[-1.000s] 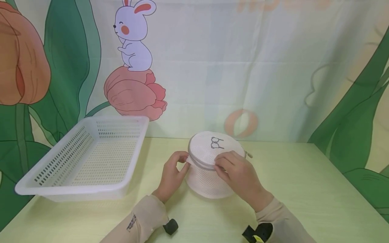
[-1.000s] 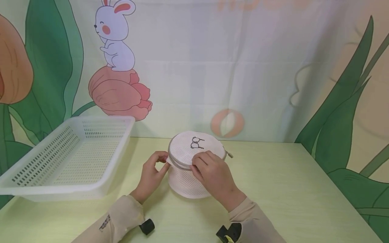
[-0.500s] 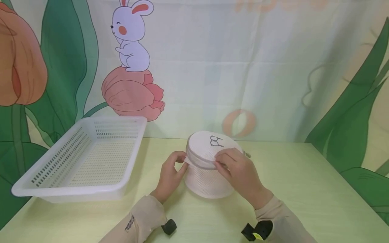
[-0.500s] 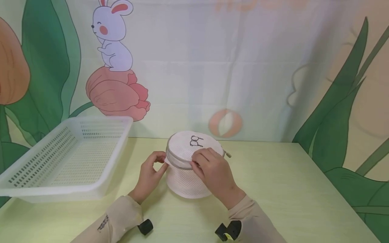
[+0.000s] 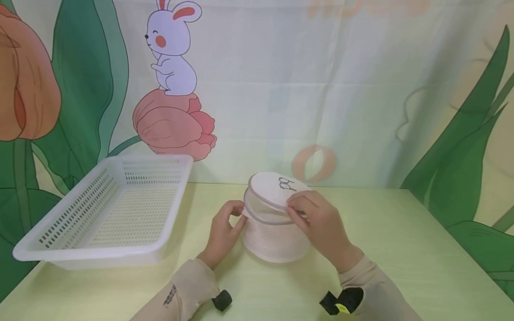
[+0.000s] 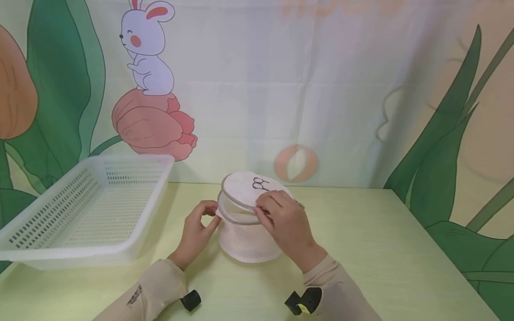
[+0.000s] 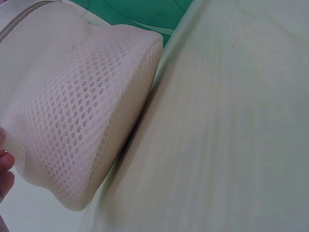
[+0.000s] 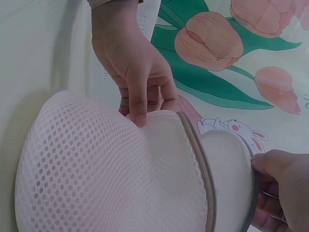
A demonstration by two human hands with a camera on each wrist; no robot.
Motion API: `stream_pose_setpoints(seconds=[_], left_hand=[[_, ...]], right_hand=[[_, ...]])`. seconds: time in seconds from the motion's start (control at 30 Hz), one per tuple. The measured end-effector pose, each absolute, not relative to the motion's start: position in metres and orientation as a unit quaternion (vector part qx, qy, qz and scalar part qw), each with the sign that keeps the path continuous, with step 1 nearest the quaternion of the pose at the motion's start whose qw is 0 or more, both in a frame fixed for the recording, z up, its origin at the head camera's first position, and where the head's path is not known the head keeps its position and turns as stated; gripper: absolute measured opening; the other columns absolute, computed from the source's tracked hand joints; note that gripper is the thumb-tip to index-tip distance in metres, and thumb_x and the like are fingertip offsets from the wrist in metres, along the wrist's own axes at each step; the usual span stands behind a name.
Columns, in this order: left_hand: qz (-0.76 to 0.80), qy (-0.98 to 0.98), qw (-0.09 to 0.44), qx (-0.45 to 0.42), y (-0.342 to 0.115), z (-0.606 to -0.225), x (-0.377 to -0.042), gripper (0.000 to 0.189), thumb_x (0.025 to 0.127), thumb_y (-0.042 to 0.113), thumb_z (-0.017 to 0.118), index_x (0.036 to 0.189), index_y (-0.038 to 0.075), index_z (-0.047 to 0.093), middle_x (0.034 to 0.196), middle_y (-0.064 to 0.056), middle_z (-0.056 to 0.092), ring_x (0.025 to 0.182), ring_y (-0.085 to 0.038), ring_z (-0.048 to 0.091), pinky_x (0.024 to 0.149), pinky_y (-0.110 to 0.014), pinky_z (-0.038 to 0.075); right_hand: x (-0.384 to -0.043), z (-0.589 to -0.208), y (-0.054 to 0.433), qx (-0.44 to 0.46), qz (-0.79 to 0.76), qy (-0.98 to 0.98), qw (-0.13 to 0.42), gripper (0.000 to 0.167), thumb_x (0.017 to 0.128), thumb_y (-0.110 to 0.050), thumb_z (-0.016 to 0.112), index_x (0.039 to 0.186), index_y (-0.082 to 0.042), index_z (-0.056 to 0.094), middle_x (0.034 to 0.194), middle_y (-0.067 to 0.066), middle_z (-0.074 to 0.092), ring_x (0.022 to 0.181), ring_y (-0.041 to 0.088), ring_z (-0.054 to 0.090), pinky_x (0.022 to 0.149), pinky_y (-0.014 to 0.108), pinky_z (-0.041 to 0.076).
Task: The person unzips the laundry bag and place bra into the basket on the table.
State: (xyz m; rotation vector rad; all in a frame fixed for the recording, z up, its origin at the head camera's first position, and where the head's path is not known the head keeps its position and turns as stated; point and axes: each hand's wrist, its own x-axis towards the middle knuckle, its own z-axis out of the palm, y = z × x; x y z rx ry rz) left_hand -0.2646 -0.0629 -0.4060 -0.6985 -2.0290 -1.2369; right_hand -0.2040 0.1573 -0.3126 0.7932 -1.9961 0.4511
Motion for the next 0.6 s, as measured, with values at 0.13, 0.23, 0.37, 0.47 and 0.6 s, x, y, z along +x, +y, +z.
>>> stream_pose_setpoints(seconds=[0.13,0.23,0.37,0.47,0.6], left_hand=[[-0.478,-0.776,0.317,-0.262,-0.063,-0.407,-0.265,0.024,0.084,-0.004,0.067,0.105,0.003,0.059,0.097,-0.009,0.066,0.087,-0.02,0.064,0.082,-0.032,0.056],[-0.48,-0.776,0.314,-0.261,-0.063,-0.408,-0.265,0.024,0.084,-0.004,0.067,0.106,0.003,0.059,0.098,-0.009,0.066,0.088,-0.02,0.064,0.082,-0.032,0.056],[-0.479,-0.777,0.315,-0.259,-0.062,-0.408,-0.266,0.025,0.083,-0.004,0.067,0.106,0.003,0.059,0.097,-0.009,0.066,0.088,-0.019,0.064,0.083,-0.032,0.056],[-0.476,-0.779,0.319,-0.257,-0.063,-0.408,-0.266,0.025,0.083,-0.005,0.067,0.105,0.003,0.059,0.096,-0.009,0.066,0.088,-0.019,0.064,0.083,-0.031,0.055],[-0.474,-0.778,0.321,-0.257,-0.063,-0.407,-0.266,0.025,0.083,-0.005,0.067,0.105,0.003,0.059,0.095,-0.009,0.066,0.087,-0.019,0.064,0.082,-0.031,0.055]], right_hand=[[-0.204,-0.311,0.16,0.313,0.19,-0.812,0.455,0.015,0.072,0.0,0.079,0.084,-0.002,0.071,0.088,0.008,0.07,0.085,0.02,0.067,0.071,0.028,0.059],[-0.204,-0.307,0.163,0.304,0.197,-0.813,0.455,0.014,0.073,0.0,0.079,0.085,-0.002,0.07,0.089,0.008,0.07,0.085,0.02,0.067,0.065,0.026,0.059],[-0.204,-0.3,0.168,0.288,0.214,-0.812,0.461,0.014,0.075,0.0,0.077,0.086,-0.002,0.069,0.086,0.008,0.069,0.077,0.018,0.066,0.059,0.026,0.058],[-0.204,-0.295,0.173,0.274,0.224,-0.813,0.462,0.013,0.076,0.001,0.076,0.087,-0.002,0.068,0.085,0.009,0.068,0.071,0.018,0.065,0.055,0.026,0.056],[-0.205,-0.292,0.178,0.256,0.232,-0.818,0.46,0.013,0.077,0.001,0.075,0.088,-0.001,0.068,0.087,0.01,0.069,0.071,0.019,0.065,0.054,0.025,0.054]])
